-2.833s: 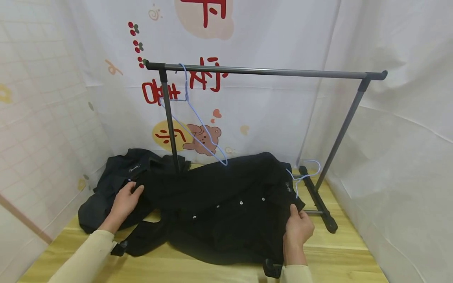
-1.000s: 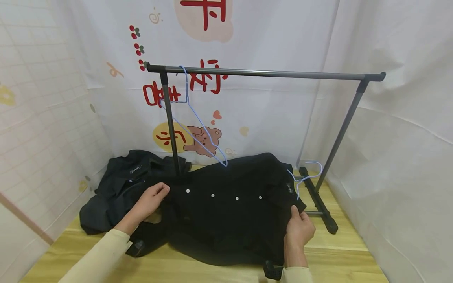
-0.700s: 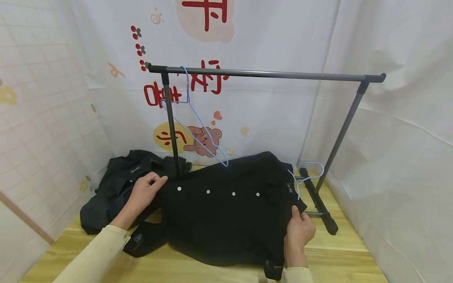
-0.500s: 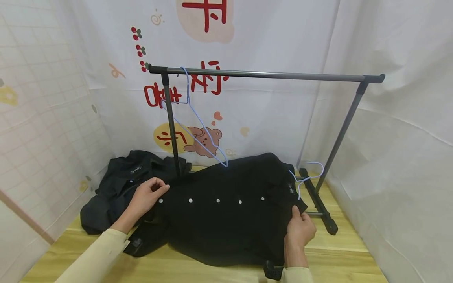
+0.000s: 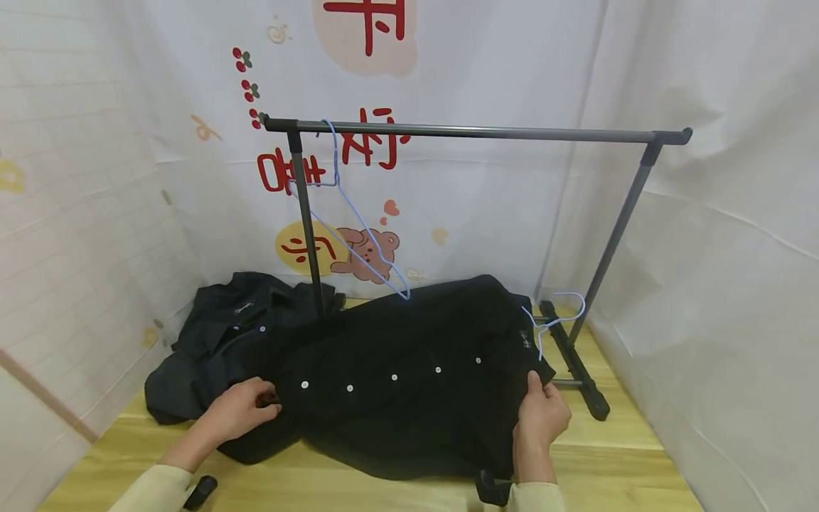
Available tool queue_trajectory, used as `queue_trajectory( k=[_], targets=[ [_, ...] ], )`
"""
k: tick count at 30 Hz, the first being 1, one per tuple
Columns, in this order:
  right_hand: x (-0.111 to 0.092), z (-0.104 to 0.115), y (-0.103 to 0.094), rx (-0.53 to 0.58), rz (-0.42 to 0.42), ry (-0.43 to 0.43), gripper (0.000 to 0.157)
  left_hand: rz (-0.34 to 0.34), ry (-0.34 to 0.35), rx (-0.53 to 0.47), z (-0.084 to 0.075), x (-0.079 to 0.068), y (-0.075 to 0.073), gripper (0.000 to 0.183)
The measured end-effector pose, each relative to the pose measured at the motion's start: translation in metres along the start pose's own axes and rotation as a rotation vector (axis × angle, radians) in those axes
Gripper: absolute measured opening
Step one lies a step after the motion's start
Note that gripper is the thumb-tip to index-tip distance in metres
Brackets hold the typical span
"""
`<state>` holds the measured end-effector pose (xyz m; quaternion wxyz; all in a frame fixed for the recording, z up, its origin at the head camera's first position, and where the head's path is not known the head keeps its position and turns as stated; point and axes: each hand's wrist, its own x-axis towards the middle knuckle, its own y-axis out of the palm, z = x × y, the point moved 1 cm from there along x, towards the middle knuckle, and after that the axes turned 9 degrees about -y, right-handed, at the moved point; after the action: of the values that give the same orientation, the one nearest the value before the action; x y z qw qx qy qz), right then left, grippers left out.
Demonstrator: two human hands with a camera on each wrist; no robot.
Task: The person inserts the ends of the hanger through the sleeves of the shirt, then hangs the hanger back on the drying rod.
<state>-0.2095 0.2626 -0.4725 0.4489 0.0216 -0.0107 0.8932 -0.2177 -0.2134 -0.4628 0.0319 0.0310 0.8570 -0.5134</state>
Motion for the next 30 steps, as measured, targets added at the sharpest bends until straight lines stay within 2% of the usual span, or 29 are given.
queue_trajectory(
  k=[2,4,7,9,12,15,17,19,21,24,27,30],
  targets=[
    [-0.001,0.002,0.001,-0.006,0.005,0.001,0.049,0.001,0.031,0.029,0.000,0.002,0.001,0.040],
    [-0.001,0.002,0.000,-0.014,0.010,0.009,0.048,-0.020,0.066,-0.001,-0.001,0.005,0.003,0.047],
    [-0.003,0.003,-0.001,-0.029,0.018,0.006,0.044,-0.069,0.115,-0.080,-0.007,0.013,0.003,0.032],
    [-0.003,0.004,-0.001,-0.040,0.021,0.000,0.043,-0.076,0.132,-0.111,-0.012,0.018,0.002,0.023],
    [-0.004,0.006,-0.001,-0.040,0.022,-0.009,0.041,-0.054,0.081,-0.086,-0.019,0.024,0.000,0.030],
    [-0.005,0.008,0.000,-0.024,0.020,-0.007,0.039,-0.007,-0.004,-0.054,-0.024,0.027,0.001,0.063],
    [-0.005,0.008,0.000,-0.017,0.020,-0.006,0.039,0.008,-0.015,-0.071,-0.027,0.029,0.002,0.073],
    [-0.005,0.008,0.000,-0.016,0.021,0.000,0.039,0.010,-0.002,-0.105,-0.028,0.031,0.004,0.067],
    [-0.004,0.006,0.000,-0.021,0.025,0.006,0.040,-0.008,0.024,-0.143,-0.027,0.033,0.005,0.052],
    [-0.003,0.005,-0.001,-0.026,0.024,0.010,0.040,-0.043,0.025,-0.200,-0.025,0.035,0.000,0.039],
    [-0.003,0.004,-0.001,-0.027,0.018,0.000,0.042,-0.063,-0.010,-0.314,-0.023,0.037,-0.014,0.031],
    [-0.002,0.004,0.000,-0.022,0.018,-0.011,0.046,-0.080,-0.029,-0.488,-0.023,0.038,-0.034,0.018]
  ],
)
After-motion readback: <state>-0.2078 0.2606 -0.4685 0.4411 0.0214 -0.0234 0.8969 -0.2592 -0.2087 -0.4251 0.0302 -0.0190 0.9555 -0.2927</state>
